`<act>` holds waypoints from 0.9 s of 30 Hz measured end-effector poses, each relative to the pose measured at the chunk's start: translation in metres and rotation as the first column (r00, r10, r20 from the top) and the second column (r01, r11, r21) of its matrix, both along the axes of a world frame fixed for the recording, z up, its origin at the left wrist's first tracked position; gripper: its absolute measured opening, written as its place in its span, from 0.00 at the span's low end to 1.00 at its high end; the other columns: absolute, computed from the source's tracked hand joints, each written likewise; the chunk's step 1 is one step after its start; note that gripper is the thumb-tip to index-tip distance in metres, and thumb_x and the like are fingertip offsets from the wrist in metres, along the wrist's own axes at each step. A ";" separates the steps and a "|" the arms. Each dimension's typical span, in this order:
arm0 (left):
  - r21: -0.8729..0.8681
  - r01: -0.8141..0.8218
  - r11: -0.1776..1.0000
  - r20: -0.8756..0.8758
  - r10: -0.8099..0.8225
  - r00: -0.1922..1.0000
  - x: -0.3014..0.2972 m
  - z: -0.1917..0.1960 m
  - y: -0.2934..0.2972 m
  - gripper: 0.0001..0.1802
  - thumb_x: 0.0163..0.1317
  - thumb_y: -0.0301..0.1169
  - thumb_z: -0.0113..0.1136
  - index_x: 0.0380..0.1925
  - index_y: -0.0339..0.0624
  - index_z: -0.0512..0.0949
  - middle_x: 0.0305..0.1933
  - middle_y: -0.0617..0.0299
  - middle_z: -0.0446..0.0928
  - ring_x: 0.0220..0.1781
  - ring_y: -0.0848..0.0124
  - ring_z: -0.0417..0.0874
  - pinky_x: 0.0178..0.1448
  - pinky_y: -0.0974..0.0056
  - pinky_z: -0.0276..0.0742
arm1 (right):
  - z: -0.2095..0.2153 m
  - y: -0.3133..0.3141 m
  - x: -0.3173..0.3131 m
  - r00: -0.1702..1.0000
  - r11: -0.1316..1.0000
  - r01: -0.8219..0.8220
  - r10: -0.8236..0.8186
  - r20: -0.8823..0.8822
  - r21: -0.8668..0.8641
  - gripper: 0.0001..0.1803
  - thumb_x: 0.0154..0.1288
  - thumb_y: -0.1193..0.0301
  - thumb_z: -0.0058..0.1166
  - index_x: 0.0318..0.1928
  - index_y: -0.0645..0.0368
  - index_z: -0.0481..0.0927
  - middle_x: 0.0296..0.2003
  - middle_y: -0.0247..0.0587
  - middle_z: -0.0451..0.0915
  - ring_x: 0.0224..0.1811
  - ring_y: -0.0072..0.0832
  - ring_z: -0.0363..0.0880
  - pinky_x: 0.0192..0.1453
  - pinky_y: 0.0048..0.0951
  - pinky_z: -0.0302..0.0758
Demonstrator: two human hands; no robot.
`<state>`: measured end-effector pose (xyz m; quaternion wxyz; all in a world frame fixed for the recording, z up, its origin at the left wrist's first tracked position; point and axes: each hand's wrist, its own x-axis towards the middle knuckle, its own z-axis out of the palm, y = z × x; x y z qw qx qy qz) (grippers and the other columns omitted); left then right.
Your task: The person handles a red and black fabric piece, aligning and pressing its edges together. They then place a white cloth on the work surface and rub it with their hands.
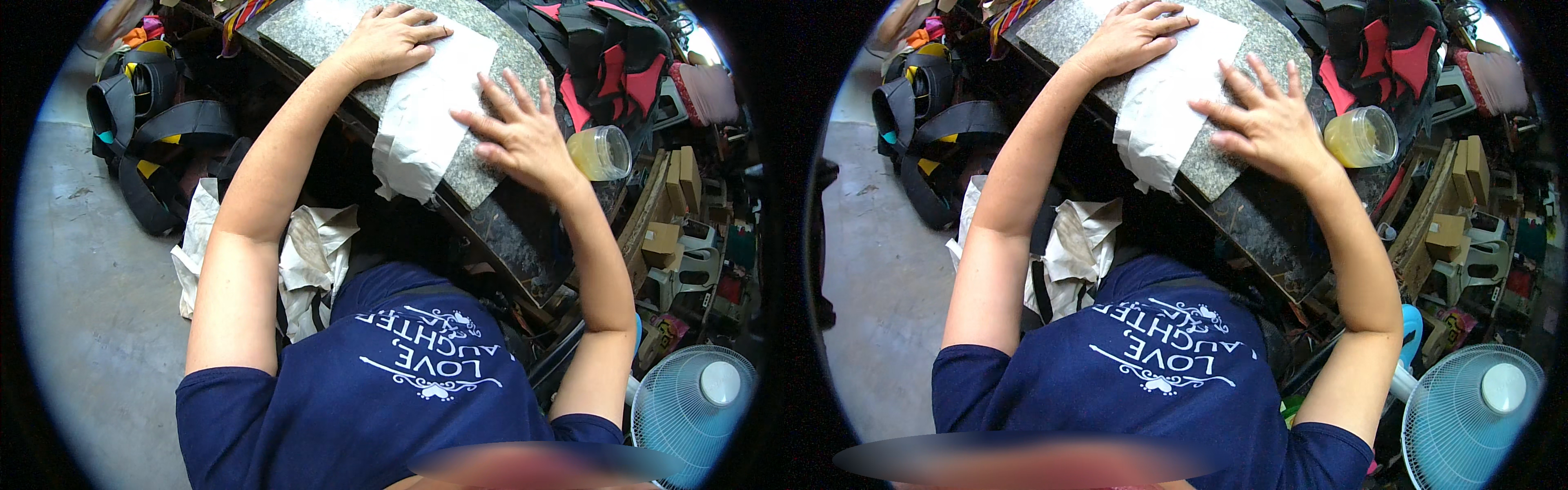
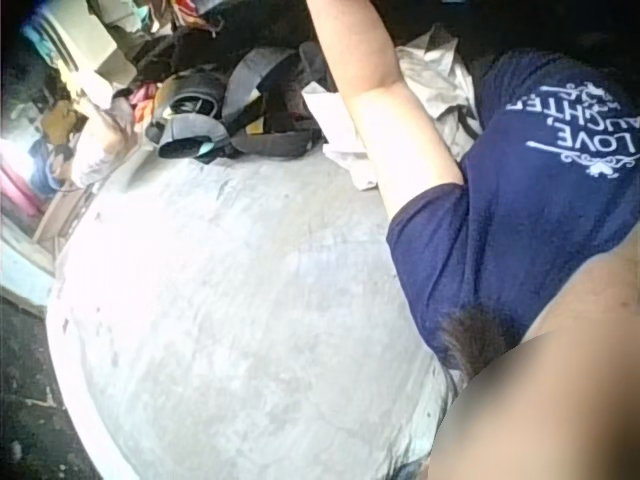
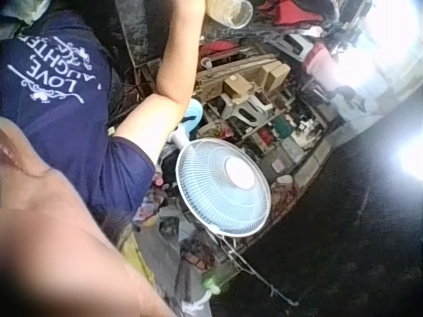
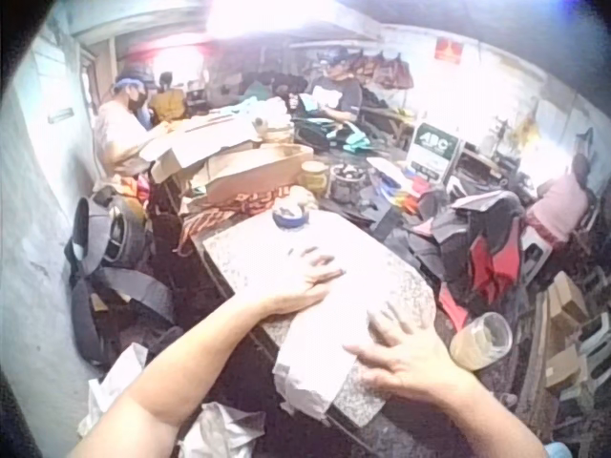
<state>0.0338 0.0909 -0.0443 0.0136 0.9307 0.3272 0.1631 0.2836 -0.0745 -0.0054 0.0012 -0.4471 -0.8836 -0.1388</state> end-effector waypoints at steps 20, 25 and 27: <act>0.189 -0.090 0.978 -0.090 0.109 0.990 0.003 -0.003 -0.002 0.27 0.73 0.48 0.44 0.71 0.70 0.69 0.76 0.64 0.65 0.77 0.58 0.62 0.79 0.48 0.53 | 0.024 -0.039 -0.009 0.966 0.967 -0.109 0.048 -0.255 -0.230 0.27 0.76 0.41 0.36 0.63 0.33 0.79 0.74 0.39 0.64 0.79 0.48 0.55 0.76 0.72 0.44; 0.204 -0.093 0.975 -0.081 0.112 0.990 0.004 0.000 -0.004 0.28 0.73 0.48 0.44 0.73 0.64 0.67 0.75 0.61 0.67 0.77 0.57 0.63 0.80 0.49 0.53 | 0.098 -0.046 0.075 0.885 0.982 0.181 -0.186 -0.427 -0.054 0.30 0.76 0.40 0.35 0.47 0.38 0.90 0.70 0.41 0.71 0.77 0.45 0.58 0.79 0.54 0.48; 0.145 -0.084 0.986 0.023 0.081 0.996 0.002 0.000 -0.003 0.28 0.73 0.47 0.46 0.73 0.61 0.67 0.73 0.57 0.69 0.76 0.56 0.64 0.79 0.50 0.55 | 0.094 -0.045 0.103 0.865 0.877 0.479 -0.463 -0.191 0.042 0.34 0.76 0.36 0.30 0.48 0.39 0.89 0.70 0.43 0.70 0.77 0.46 0.58 0.79 0.52 0.49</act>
